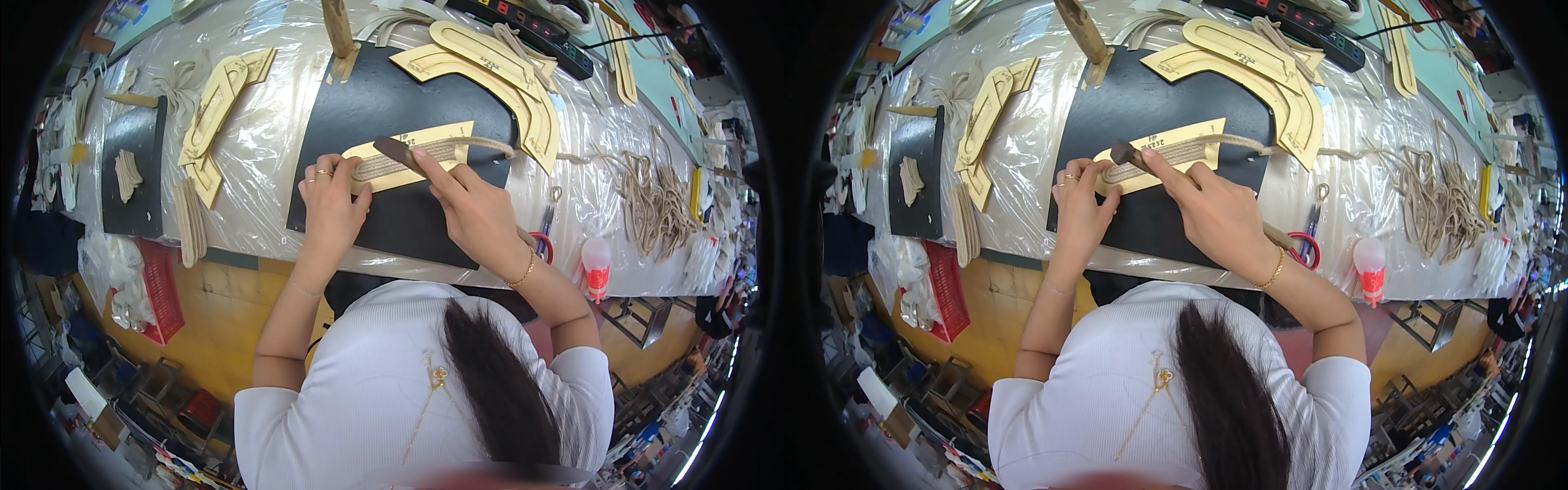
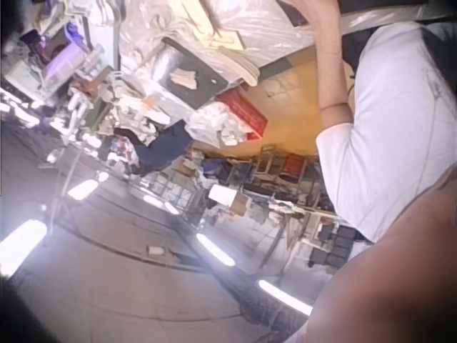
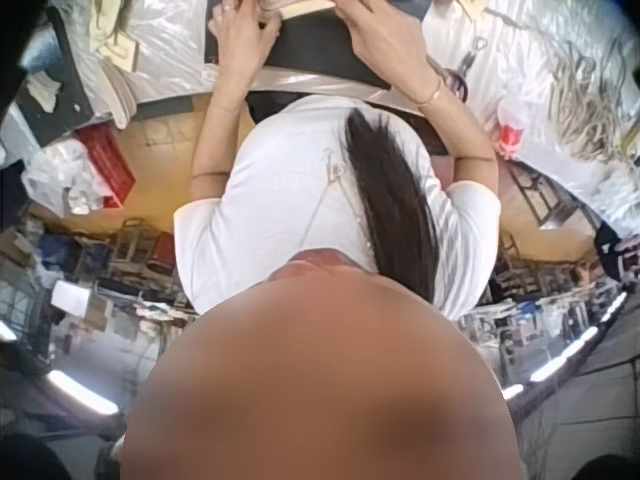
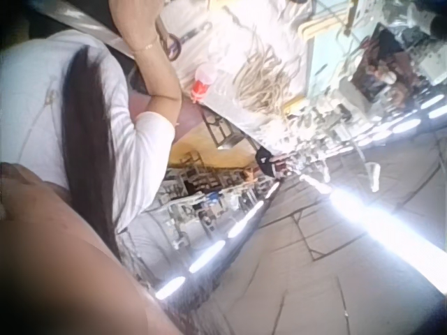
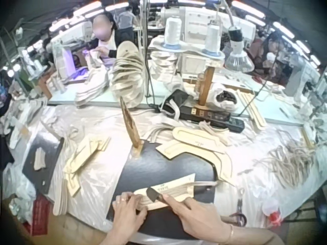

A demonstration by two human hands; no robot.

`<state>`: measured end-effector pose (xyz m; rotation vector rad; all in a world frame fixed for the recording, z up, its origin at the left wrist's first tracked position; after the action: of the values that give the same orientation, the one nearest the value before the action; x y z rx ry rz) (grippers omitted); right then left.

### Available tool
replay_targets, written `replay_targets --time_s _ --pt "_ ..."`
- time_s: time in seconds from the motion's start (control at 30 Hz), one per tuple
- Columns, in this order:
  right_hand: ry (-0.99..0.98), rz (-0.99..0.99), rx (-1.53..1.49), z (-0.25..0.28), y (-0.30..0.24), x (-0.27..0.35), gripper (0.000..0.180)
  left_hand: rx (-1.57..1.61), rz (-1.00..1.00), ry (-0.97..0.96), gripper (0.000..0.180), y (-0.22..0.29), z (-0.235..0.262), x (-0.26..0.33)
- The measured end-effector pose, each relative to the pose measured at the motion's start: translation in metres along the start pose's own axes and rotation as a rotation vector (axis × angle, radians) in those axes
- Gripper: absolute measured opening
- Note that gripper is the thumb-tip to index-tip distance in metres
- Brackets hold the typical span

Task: The person assembles small craft parts by applying glue to a beige cord, pressing it onto a wooden template, trimming excess cord with scissors, and smoothing the cord with a wooden tool. The person repeats this process on multiple templates, then stacks the finished pieces on the table.

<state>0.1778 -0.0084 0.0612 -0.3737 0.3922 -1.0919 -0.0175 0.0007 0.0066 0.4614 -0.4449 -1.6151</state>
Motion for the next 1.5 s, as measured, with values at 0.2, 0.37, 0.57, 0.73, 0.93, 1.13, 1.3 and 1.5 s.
replay_targets --time_s 0.2,0.37,0.57,0.73,0.93,1.13,1.3,1.5 --pt "0.064 -0.021 0.044 0.003 0.005 0.004 0.064 -0.031 -0.020 -0.015 0.039 0.008 0.001 -0.004" --pt "-0.055 -0.064 0.135 -0.005 0.007 0.005 0.061 -0.034 -0.023 0.042 0.039 0.012 -0.001 -0.010" --pt "0.024 -0.099 0.105 0.003 0.020 0.015 0.060 -0.014 -0.009 0.038 0.036 0.013 0.000 -0.012" --pt "0.064 -0.148 0.099 0.007 0.028 0.023 0.059 -0.055 -0.005 -0.032 0.034 0.014 0.001 -0.022" --pt "0.108 -0.165 0.110 0.014 0.038 0.034 0.062 -0.085 0.023 -0.094 0.035 0.019 0.001 -0.027" --pt "0.078 -0.157 0.130 0.014 0.042 0.039 0.064 -0.064 0.069 -0.128 0.034 0.019 0.000 -0.030" --pt "-0.004 -0.176 0.123 0.003 0.035 0.030 0.064 -0.059 0.075 -0.117 0.033 0.018 0.001 -0.028" --pt "-0.067 -0.110 0.102 -0.009 0.014 0.013 0.059 -0.044 0.078 -0.116 0.033 0.018 0.000 -0.027"
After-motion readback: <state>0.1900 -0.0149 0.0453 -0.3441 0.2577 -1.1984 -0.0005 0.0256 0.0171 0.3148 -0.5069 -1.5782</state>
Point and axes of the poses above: each hand's wrist, its own x-axis away from the middle knuckle, its own z-axis out of the back of the hand, y = z × x, the point moved 6 cm from there along -x, towards the middle knuckle, and after that the axes turned 1 degree about z, right-handed, at the moved point
